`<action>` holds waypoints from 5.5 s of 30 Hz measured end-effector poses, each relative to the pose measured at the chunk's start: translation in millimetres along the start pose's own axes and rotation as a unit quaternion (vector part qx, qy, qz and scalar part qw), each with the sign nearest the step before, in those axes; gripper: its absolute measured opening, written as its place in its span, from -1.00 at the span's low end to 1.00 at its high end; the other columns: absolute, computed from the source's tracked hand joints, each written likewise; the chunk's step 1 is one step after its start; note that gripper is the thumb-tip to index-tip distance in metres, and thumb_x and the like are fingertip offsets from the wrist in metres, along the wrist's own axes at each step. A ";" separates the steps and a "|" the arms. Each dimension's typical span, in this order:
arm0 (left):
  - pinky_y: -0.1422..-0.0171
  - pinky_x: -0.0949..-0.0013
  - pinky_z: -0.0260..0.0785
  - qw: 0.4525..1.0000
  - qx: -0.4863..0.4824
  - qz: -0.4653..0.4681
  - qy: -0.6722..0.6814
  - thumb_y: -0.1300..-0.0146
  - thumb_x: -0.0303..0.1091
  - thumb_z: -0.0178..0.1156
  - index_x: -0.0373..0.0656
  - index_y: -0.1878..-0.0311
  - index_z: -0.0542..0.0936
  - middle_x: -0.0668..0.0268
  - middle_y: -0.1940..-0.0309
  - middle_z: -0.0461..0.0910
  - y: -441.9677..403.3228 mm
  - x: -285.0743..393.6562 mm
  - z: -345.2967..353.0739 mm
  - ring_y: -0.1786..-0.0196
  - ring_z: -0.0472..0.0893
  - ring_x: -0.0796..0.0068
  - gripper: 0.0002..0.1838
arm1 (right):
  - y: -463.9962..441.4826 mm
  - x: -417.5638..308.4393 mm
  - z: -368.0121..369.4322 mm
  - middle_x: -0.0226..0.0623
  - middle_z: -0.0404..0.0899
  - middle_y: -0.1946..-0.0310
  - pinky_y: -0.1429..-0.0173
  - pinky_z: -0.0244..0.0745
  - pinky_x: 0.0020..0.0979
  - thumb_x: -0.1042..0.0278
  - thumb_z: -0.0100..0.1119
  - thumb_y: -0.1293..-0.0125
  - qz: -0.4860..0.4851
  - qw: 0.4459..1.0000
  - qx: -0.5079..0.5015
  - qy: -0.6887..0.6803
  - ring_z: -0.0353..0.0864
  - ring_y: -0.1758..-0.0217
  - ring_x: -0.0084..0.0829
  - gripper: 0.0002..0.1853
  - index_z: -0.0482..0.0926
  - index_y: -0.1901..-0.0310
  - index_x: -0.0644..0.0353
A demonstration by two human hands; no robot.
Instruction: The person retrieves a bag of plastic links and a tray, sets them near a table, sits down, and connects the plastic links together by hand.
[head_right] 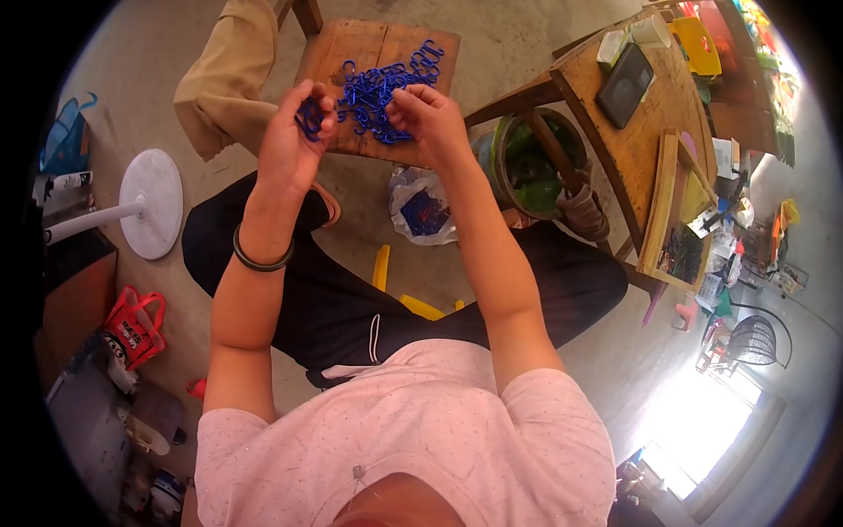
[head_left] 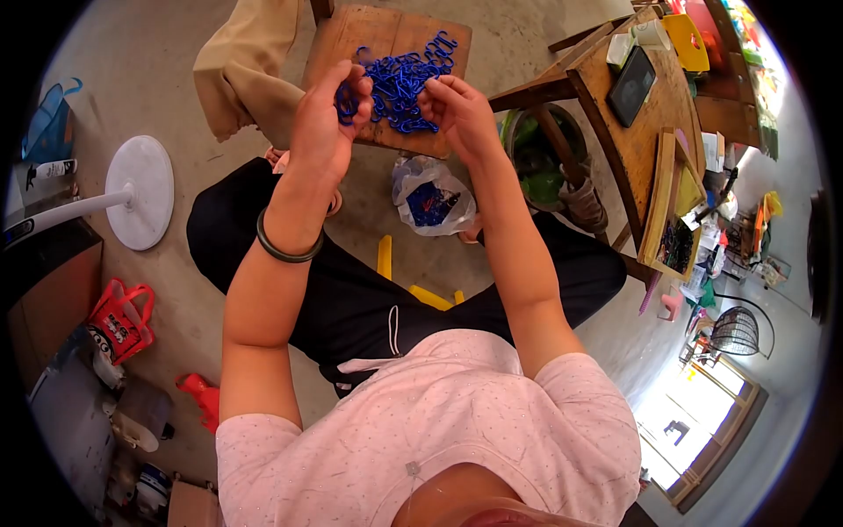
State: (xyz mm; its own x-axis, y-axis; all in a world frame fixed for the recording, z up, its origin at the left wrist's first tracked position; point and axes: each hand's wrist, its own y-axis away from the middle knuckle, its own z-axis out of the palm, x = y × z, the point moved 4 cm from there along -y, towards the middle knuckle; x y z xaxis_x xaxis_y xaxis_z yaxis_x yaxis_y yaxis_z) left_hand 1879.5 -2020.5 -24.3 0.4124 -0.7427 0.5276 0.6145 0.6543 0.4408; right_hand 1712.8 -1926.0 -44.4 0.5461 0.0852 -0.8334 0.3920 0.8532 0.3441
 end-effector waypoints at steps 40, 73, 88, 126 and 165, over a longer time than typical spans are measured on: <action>0.31 0.66 0.32 0.975 -0.092 -0.109 -0.168 -0.32 -0.25 0.21 -0.11 0.23 0.58 0.51 0.42 0.51 14.2 -27.7 26.0 0.36 0.47 0.75 -0.86 | 78.2 -37.6 36.9 -0.36 0.60 0.28 0.14 0.49 -0.54 0.65 0.08 -0.27 -0.242 0.932 0.008 0.271 0.60 0.22 -0.59 -0.79 0.54 0.07 0.31; 0.47 0.56 0.23 0.999 0.024 0.017 0.012 -0.35 -0.21 0.12 -0.23 0.23 0.54 0.35 0.48 0.52 -4.1 4.7 -2.0 0.50 0.46 0.56 -0.76 | -76.5 19.6 -10.0 -0.21 0.65 0.27 0.08 0.52 -0.16 0.11 0.25 -0.14 -0.148 0.648 0.133 0.735 0.64 0.14 -0.14 -0.76 0.66 0.25 0.05; 0.43 0.59 0.28 0.999 0.022 0.014 0.023 -0.34 -0.22 0.14 -0.22 0.23 0.55 0.37 0.47 0.53 -1.6 9.0 -4.5 0.50 0.46 0.59 -0.77 | -88.9 40.6 4.2 -0.26 0.62 0.22 0.07 0.51 -0.19 0.25 0.21 -0.11 -0.192 0.604 0.064 0.770 0.62 0.10 -0.22 -0.80 0.66 0.20 -0.02; 0.45 0.60 0.25 1.000 0.014 0.011 -0.006 -0.34 -0.20 0.15 -0.19 0.23 0.56 0.41 0.47 0.53 -0.5 5.4 -1.5 0.49 0.46 0.62 -0.78 | -59.3 14.2 -3.9 -0.18 0.61 0.35 0.09 0.48 -0.14 0.49 0.16 -0.04 -0.287 0.736 0.165 0.590 0.60 0.22 -0.07 -0.91 0.59 0.38 0.16; 0.43 0.59 0.27 1.000 0.005 0.017 0.008 -0.35 -0.22 0.14 -0.22 0.24 0.55 0.37 0.47 0.52 0.6 9.2 -1.6 0.48 0.46 0.59 -0.77 | -93.5 32.8 -9.0 -0.25 0.69 0.44 0.28 0.53 -0.41 0.43 0.27 -0.12 -0.242 0.841 0.182 0.449 0.65 0.43 -0.44 -0.89 0.68 0.34 0.28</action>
State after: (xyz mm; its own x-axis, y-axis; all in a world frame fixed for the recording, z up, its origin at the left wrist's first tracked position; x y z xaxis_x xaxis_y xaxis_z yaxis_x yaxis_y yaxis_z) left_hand 1884.8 -2027.2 -20.3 0.4442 -0.7220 0.5305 0.5926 0.6809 0.4305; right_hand 1687.5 -1998.4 -107.9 -0.4574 0.2669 -0.8483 0.6976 0.6993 -0.1562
